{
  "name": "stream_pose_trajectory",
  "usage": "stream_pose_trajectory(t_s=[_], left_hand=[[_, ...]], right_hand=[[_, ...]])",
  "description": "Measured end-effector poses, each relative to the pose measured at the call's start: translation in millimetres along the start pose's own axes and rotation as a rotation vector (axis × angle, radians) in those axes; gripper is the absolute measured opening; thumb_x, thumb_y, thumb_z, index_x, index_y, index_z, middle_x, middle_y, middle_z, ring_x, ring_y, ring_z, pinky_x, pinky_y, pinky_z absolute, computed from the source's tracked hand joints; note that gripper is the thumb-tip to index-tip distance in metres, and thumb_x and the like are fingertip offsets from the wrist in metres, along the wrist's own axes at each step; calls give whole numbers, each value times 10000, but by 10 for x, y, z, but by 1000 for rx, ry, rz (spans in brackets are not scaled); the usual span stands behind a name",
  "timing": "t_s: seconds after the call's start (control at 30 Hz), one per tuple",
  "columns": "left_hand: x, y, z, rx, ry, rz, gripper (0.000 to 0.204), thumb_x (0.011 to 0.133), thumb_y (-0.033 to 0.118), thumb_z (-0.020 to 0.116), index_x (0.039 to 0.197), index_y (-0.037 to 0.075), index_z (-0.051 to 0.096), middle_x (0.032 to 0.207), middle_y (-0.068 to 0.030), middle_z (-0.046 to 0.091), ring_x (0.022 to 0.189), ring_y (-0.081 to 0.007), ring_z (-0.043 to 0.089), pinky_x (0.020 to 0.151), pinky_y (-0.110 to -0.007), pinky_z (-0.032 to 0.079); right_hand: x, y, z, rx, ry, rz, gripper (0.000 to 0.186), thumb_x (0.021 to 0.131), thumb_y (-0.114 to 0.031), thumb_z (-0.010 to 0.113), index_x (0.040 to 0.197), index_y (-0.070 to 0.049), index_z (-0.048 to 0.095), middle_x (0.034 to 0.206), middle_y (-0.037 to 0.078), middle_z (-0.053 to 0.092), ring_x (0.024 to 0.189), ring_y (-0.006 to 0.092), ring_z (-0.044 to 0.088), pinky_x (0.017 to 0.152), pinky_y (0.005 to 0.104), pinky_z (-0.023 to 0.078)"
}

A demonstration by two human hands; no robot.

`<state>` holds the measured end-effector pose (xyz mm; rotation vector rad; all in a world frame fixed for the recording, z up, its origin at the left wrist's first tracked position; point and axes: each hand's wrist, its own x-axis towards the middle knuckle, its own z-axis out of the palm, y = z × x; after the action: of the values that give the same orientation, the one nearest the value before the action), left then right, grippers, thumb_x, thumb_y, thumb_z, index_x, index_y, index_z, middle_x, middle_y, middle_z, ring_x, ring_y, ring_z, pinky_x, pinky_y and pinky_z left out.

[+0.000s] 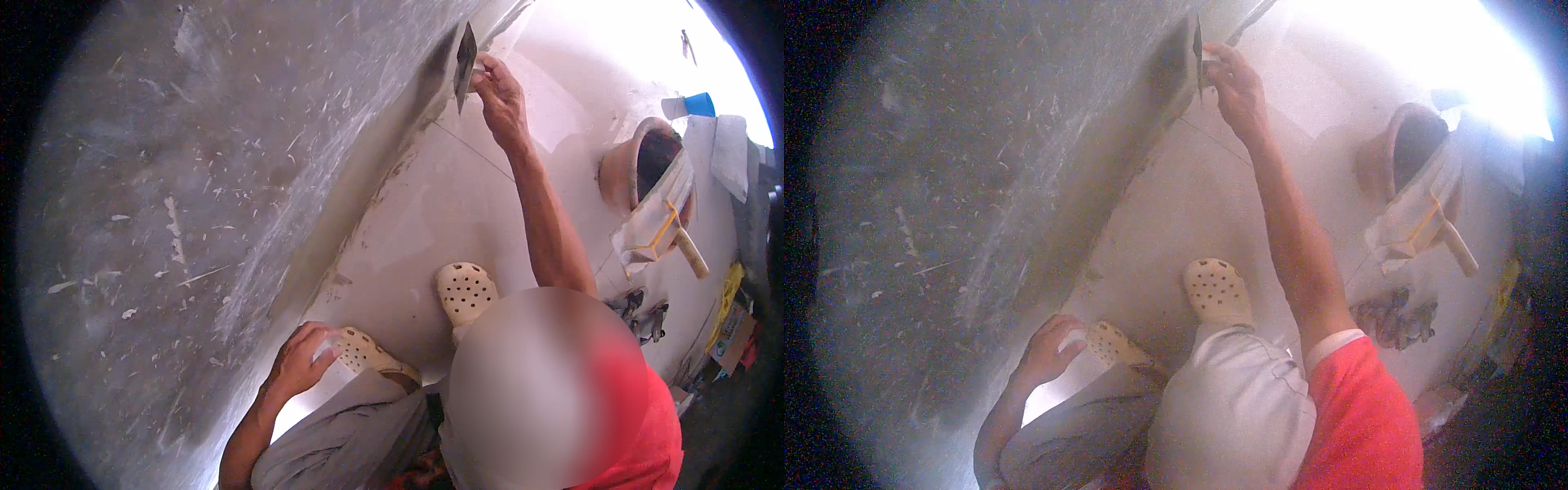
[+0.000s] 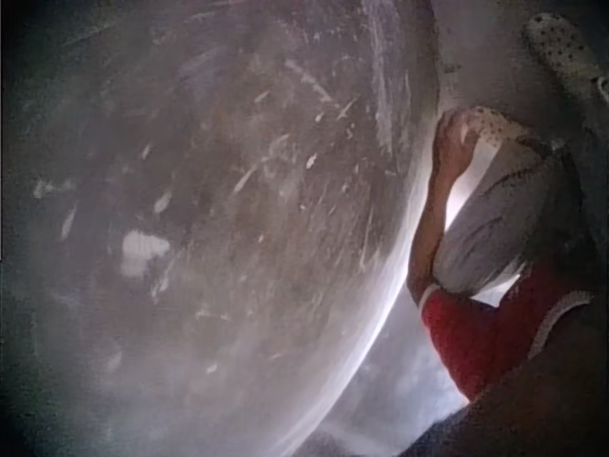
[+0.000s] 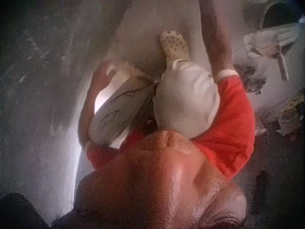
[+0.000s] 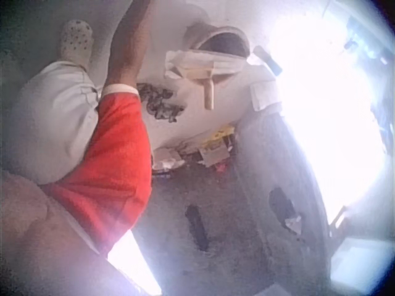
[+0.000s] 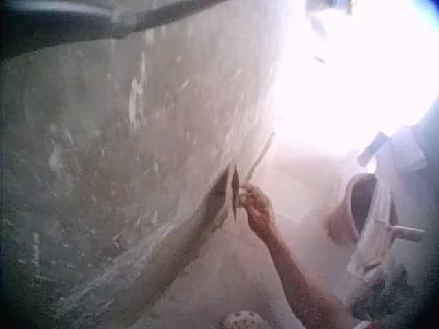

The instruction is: The person applies plaster to a wall using a trowel, smoothing the surface along the baseboard. The person occasionally repositions and retrieves more material from a bucket.

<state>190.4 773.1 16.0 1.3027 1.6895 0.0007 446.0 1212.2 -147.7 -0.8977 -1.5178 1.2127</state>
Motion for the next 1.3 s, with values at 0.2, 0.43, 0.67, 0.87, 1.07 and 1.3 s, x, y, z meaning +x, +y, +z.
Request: stream_pose_trajectory(t_s=[0.2, 0.43, 0.67, 0.87, 1.07, 1.3], left_hand=[[67, -107, 40, -19, -7, -4, 359, 951, 261, 715, 1255, 78, 660, 1301, -123, 631, 1241, -330, 602, 1060, -419, 482], [71, -96, 108, -59, -35, 13, 355, 955, 251, 711, 1243, 51, 653, 1284, -148, 635, 1228, -344, 607, 1046, -425, 489], [92, -4, 17, 23, 17, 42, 343, 978, 271, 680, 1247, 59, 665, 1251, -150, 634, 1178, -354, 615, 1016, -426, 494], [22, -11, 69, -30, 16, -7, 334, 967, 260, 695, 1236, 64, 672, 1258, -147, 640, 1211, -349, 606, 1042, -423, 485], [93, -23, 139, 4, -21, -7, 330, 955, 249, 711, 1233, 75, 673, 1275, -140, 638, 1219, -344, 601, 1054, -429, 480], [120, -7, 105, 3, 38, 40, 336, 972, 268, 699, 1219, 41, 666, 1230, -152, 648, 1166, -360, 619, 996, -424, 498]], right_hand=[[-133, -63, 252, -22, -26, 76, 299, 1068, -111, 565, 1357, -63, 630, 1141, 37, 689, 1082, 132, 630, 984, 319, 501], [-1056, -229, 822, -208, -179, -162, 445, 898, 92, 624, 1293, -108, 668, 1239, 69, 706, 1178, 248, 629, 1011, 388, 469], [-1630, -611, 951, -59, -461, -193, 440, 899, 63, 628, 1305, -106, 655, 1304, 78, 682, 1195, 306, 620, 1043, 439, 459], [-769, -161, -3, 277, -25, 215, 472, 1034, -242, 648, 1434, -13, 544, 1223, 113, 671, 1131, 208, 644, 978, 375, 516], [-590, 402, -156, 532, 0, 547, 365, 1051, -132, 595, 1397, -33, 540, 1256, 74, 661, 1133, 180, 635, 995, 347, 503], [-570, 525, 209, 579, 11, 719, 351, 1081, -154, 531, 1405, -18, 519, 1285, 98, 655, 1156, 207, 637, 980, 395, 522]])
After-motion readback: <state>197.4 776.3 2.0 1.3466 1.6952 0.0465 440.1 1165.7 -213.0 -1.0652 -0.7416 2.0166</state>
